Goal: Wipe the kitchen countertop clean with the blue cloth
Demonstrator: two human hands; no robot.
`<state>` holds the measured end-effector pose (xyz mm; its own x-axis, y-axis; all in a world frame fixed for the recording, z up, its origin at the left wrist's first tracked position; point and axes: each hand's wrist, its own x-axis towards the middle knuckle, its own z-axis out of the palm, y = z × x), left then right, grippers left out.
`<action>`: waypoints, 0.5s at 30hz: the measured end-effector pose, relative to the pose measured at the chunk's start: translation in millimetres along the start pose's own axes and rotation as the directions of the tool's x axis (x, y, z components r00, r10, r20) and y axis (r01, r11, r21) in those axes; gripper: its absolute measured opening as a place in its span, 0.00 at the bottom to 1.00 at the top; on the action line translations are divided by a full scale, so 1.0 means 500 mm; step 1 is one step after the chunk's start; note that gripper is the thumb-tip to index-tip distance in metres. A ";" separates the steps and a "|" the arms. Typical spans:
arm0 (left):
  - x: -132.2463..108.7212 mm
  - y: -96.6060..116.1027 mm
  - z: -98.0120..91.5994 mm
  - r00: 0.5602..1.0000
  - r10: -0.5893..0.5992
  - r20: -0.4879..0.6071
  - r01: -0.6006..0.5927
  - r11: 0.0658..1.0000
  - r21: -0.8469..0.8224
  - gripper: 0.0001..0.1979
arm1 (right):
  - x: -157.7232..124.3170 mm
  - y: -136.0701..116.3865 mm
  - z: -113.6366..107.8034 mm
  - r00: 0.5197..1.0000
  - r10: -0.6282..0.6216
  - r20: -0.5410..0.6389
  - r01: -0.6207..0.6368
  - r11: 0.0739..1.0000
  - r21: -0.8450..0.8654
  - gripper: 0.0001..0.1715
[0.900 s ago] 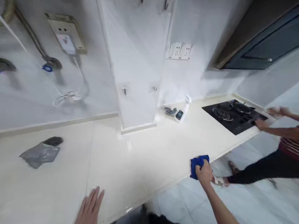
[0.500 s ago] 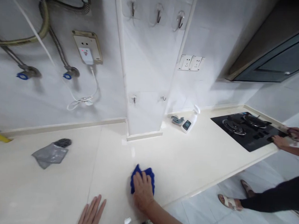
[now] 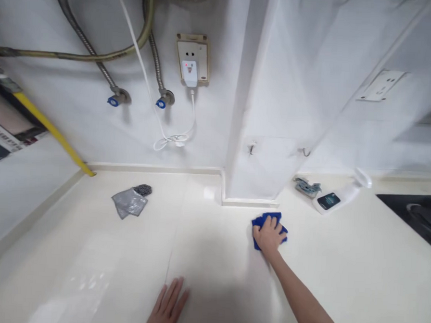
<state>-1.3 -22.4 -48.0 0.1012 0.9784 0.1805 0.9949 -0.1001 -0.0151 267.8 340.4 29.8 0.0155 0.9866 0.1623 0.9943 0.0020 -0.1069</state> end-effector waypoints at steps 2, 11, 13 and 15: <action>-0.006 0.000 0.005 1.000 -0.007 0.015 0.007 1.000 0.011 0.52 | -0.016 -0.118 0.002 0.991 -0.125 0.054 0.123 0.992 0.027 0.41; 0.006 -0.006 -0.039 0.999 0.009 0.043 -0.012 0.997 0.070 0.55 | -0.264 -0.367 -0.021 0.487 -0.871 0.067 0.679 0.426 0.598 0.40; 0.014 -0.019 -0.040 0.992 0.103 -0.067 -0.094 0.987 0.130 0.55 | -0.316 -0.343 -0.011 0.422 -0.906 -0.026 0.680 0.297 0.670 0.36; 0.017 -0.034 -0.025 0.963 0.217 -0.160 -0.183 0.961 0.206 0.54 | -0.349 -0.300 0.004 0.431 -0.897 -0.103 0.677 0.246 0.693 0.32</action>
<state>-17.5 -14.7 -33.7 0.3133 0.8913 0.3279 0.9385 -0.2378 -0.2502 115.6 168.3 15.4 -0.8739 0.4064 0.2668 0.1815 0.7819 -0.5963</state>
